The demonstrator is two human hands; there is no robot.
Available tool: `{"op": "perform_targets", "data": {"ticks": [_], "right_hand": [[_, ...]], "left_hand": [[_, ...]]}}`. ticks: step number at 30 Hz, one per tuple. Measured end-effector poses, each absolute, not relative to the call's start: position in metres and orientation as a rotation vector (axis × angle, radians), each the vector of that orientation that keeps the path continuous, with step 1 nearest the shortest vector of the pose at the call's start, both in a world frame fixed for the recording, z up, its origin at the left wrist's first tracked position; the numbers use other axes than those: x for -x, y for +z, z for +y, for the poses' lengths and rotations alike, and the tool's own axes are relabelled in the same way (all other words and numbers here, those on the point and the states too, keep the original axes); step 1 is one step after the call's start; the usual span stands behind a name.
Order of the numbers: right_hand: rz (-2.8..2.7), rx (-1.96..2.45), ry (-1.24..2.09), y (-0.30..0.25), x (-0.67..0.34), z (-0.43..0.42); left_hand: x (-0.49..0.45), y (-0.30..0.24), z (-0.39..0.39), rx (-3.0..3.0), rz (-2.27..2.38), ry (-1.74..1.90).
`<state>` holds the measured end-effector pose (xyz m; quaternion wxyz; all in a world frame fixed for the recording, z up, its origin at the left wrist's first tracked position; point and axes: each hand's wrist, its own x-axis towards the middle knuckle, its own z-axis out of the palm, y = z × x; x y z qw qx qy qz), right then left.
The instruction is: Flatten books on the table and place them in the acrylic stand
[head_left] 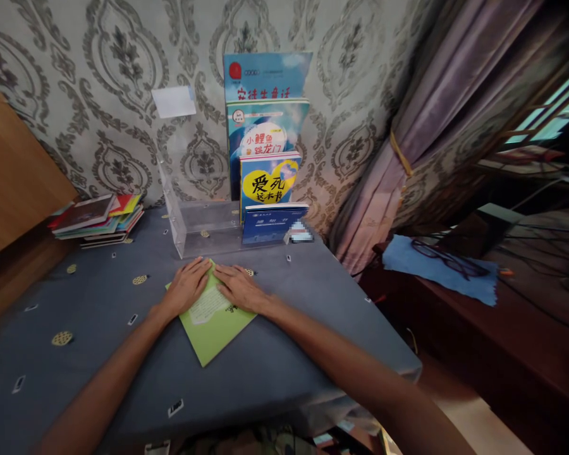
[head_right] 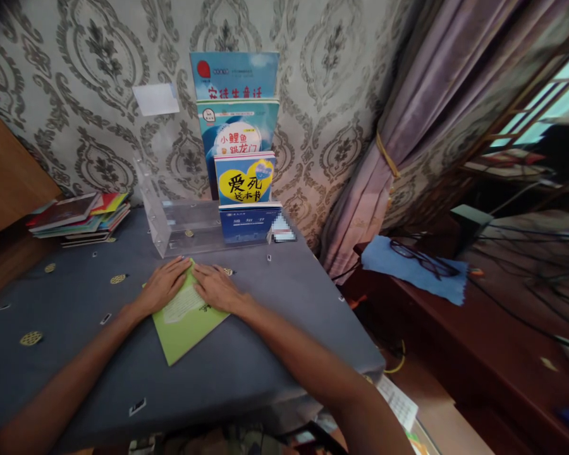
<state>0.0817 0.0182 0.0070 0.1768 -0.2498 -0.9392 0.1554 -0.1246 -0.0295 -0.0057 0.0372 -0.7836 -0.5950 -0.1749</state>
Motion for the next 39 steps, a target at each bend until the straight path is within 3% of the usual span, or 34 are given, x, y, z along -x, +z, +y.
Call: {"op": "perform_targets", "data": {"ticks": [39], "right_hand": [[-2.602, 0.623, 0.346, 0.003, -0.183, -0.061]], "left_hand": [[0.143, 0.005, -0.042, 2.42, -1.849, -0.527]]}}
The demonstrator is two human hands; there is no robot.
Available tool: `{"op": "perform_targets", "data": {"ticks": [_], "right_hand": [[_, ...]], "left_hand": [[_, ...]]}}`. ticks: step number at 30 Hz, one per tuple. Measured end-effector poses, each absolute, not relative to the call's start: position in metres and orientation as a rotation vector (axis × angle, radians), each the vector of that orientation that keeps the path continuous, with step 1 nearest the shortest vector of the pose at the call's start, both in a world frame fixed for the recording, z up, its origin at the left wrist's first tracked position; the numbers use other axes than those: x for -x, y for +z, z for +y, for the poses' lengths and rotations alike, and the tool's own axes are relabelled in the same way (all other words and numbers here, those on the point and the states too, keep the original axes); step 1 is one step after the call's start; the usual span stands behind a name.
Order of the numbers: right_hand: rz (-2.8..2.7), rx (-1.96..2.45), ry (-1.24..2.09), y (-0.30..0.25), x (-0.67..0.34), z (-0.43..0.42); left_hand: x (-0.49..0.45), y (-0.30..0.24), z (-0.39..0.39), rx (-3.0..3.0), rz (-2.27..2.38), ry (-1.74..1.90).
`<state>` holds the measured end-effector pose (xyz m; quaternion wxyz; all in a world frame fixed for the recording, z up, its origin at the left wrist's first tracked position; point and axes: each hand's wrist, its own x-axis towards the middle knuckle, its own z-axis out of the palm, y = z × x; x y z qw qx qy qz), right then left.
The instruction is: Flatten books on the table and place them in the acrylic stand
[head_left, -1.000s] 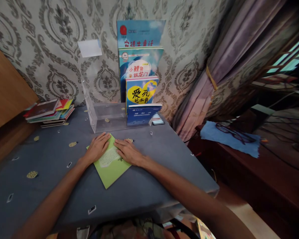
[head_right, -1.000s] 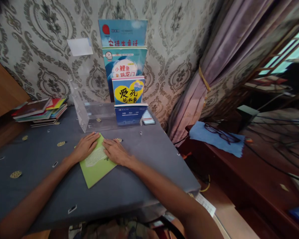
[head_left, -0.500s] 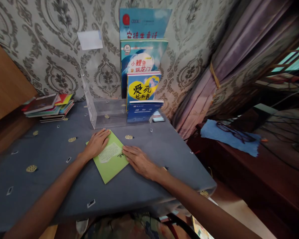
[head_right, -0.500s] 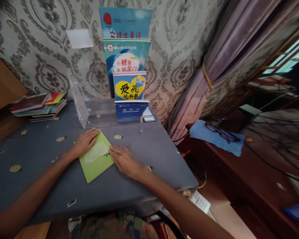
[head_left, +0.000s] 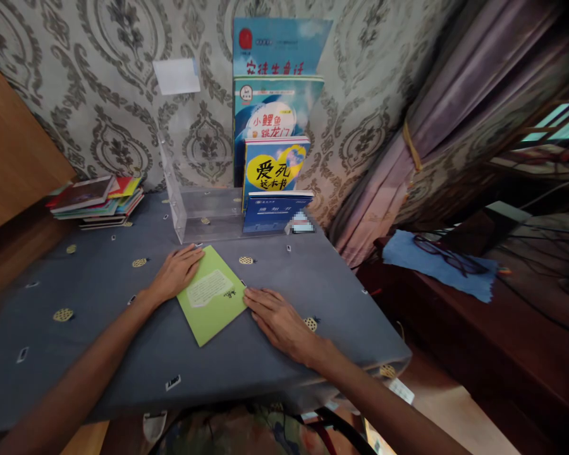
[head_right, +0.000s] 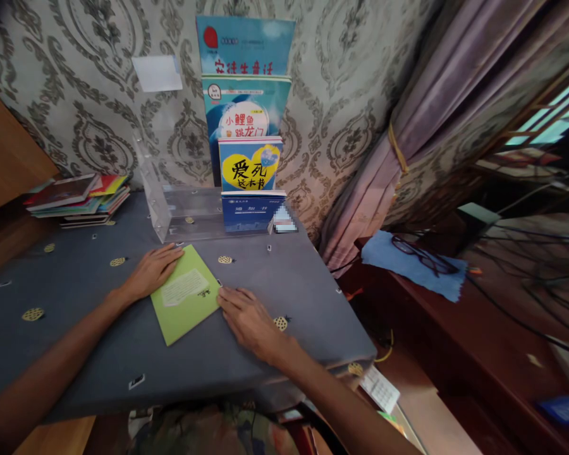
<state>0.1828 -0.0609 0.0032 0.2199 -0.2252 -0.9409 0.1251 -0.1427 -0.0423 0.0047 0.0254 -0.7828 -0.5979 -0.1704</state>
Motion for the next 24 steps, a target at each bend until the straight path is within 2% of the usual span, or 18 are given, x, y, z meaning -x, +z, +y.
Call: {"op": "perform_targets", "data": {"ticks": [11, 24], "right_hand": [[-2.591, 0.617, 0.346, 0.0, -0.184, -0.061], [-2.6, 0.621, 0.384, -0.003, -0.183, -0.06]], "left_hand": [[0.193, 0.003, -0.104, 2.36, -1.868, -0.581], [0.17, 0.01, -0.151, 2.453, -1.793, -0.554]]}}
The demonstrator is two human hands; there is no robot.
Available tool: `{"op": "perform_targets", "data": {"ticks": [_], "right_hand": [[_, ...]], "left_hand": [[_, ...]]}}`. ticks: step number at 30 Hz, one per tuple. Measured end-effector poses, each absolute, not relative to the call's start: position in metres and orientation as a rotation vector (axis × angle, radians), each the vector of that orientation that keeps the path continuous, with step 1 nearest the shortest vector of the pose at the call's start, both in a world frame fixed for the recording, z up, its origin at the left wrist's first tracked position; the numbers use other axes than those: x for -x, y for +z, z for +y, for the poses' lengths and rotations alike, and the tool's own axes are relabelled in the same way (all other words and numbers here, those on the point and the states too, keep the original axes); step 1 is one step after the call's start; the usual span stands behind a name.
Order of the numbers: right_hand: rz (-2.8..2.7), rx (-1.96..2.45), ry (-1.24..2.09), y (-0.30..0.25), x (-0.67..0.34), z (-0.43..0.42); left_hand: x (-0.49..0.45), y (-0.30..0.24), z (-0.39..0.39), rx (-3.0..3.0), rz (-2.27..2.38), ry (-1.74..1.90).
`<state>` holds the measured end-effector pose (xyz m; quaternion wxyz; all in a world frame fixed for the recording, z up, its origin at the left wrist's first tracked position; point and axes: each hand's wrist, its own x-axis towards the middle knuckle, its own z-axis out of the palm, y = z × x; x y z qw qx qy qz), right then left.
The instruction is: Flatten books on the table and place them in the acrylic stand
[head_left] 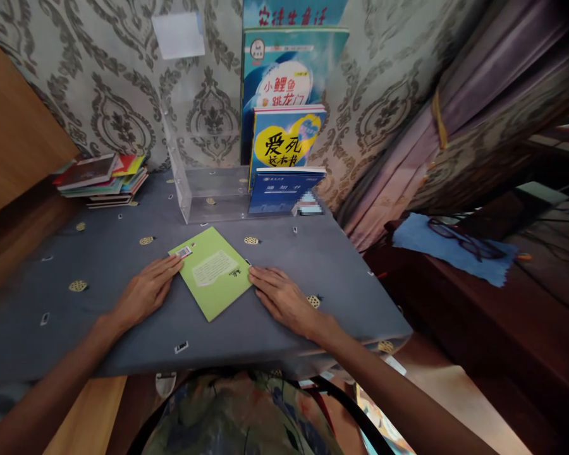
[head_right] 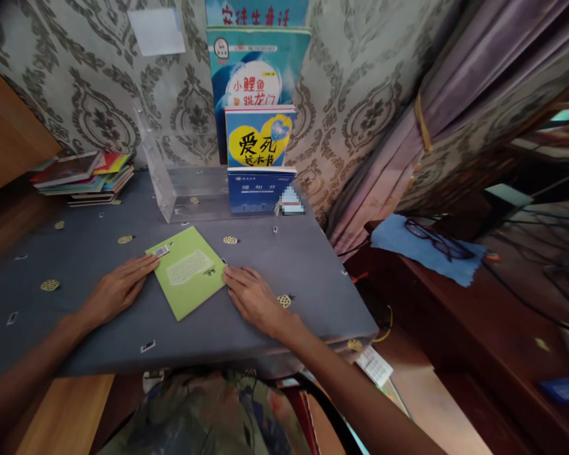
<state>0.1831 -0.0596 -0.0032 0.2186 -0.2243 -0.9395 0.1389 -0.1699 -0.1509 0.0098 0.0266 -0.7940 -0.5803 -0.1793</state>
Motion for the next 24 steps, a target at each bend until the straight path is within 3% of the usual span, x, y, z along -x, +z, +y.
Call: {"op": "perform_targets", "data": {"ticks": [12, 24], "right_hand": [[-2.599, 0.599, 0.34, -0.001, -0.183, -0.061], [-2.547, 0.641, 0.337, 0.01, -0.184, -0.068]], "left_hand": [[0.099, 0.025, -0.201, 2.746, -1.271, -0.497], [0.047, 0.024, -0.155, 2.806, -1.353, -0.333]]}}
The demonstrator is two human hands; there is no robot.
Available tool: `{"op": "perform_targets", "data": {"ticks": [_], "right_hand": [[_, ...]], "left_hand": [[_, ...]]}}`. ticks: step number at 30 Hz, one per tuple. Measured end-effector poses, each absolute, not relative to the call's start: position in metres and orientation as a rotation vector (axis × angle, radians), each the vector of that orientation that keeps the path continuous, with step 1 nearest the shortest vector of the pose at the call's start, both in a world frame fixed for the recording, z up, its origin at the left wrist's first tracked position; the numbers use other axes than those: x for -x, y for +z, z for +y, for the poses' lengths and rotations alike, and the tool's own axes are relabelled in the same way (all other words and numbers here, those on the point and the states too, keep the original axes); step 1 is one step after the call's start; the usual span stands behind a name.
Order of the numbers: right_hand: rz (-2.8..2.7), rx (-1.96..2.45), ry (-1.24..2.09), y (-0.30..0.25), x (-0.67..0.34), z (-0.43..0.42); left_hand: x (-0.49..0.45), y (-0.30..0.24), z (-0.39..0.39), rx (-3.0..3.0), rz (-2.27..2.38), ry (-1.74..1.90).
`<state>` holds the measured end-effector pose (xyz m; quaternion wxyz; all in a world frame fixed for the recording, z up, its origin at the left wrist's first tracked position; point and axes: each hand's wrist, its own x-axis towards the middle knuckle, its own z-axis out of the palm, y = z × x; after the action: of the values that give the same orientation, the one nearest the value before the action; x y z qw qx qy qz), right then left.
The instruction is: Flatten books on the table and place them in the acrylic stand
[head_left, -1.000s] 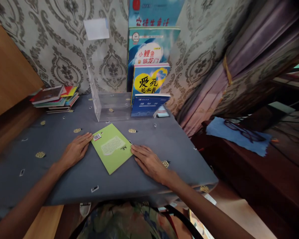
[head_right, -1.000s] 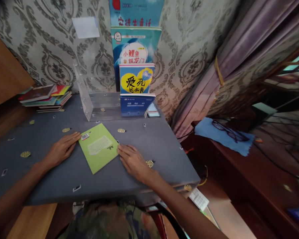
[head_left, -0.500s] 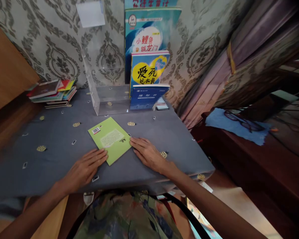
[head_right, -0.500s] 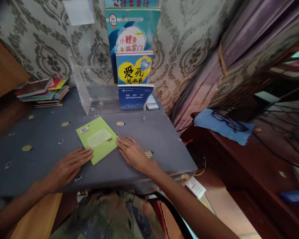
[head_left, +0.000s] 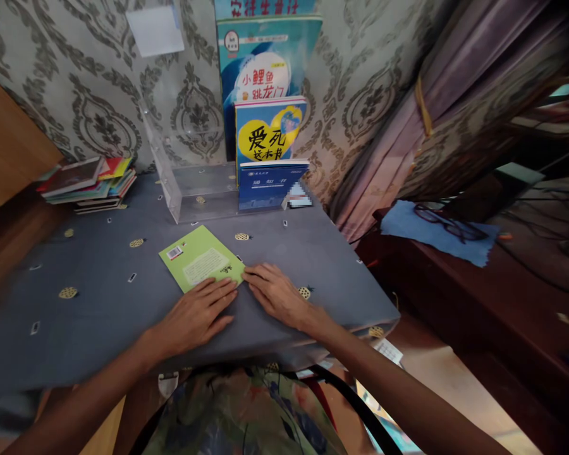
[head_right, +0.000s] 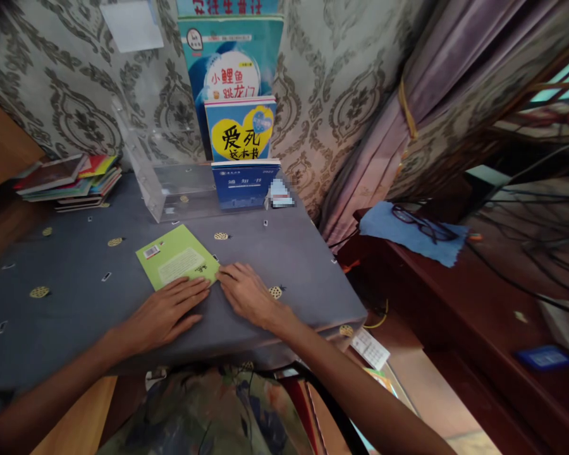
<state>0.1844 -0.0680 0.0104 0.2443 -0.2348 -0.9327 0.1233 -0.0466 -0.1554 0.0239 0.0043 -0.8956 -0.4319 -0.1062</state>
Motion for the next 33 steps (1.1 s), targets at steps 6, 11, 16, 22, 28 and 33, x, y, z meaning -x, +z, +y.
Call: {"op": "perform_targets", "data": {"ticks": [6, 11, 16, 22, 28, 33], "right_hand": [[-2.45, 0.668, 0.334, 0.006, -0.186, -0.065], [-2.391, 0.685, 0.375, 0.002, -0.186, -0.063], [-2.432, 0.699, 0.384, 0.006, -0.185, -0.064], [-2.507, 0.718, 0.4, 0.011, -0.186, -0.064], [-2.571, 0.717, 0.399, 0.011, -0.17, -0.056], [-2.59, 0.726, 0.415, 0.01, -0.151, -0.049]], "left_hand": [[0.028, 0.03, -0.129, 2.802, -1.345, -0.243], [0.023, 0.033, -0.122, 2.845, -1.385, -0.289], [0.034, 0.031, -0.121, 2.924, -1.331, -0.292], [0.095, 0.028, -0.125, 2.837, -1.488, -0.157], [0.157, 0.038, -0.14, 2.751, -1.559, -0.058], [0.157, 0.046, -0.14, 2.766, -1.332, -0.031]]}}
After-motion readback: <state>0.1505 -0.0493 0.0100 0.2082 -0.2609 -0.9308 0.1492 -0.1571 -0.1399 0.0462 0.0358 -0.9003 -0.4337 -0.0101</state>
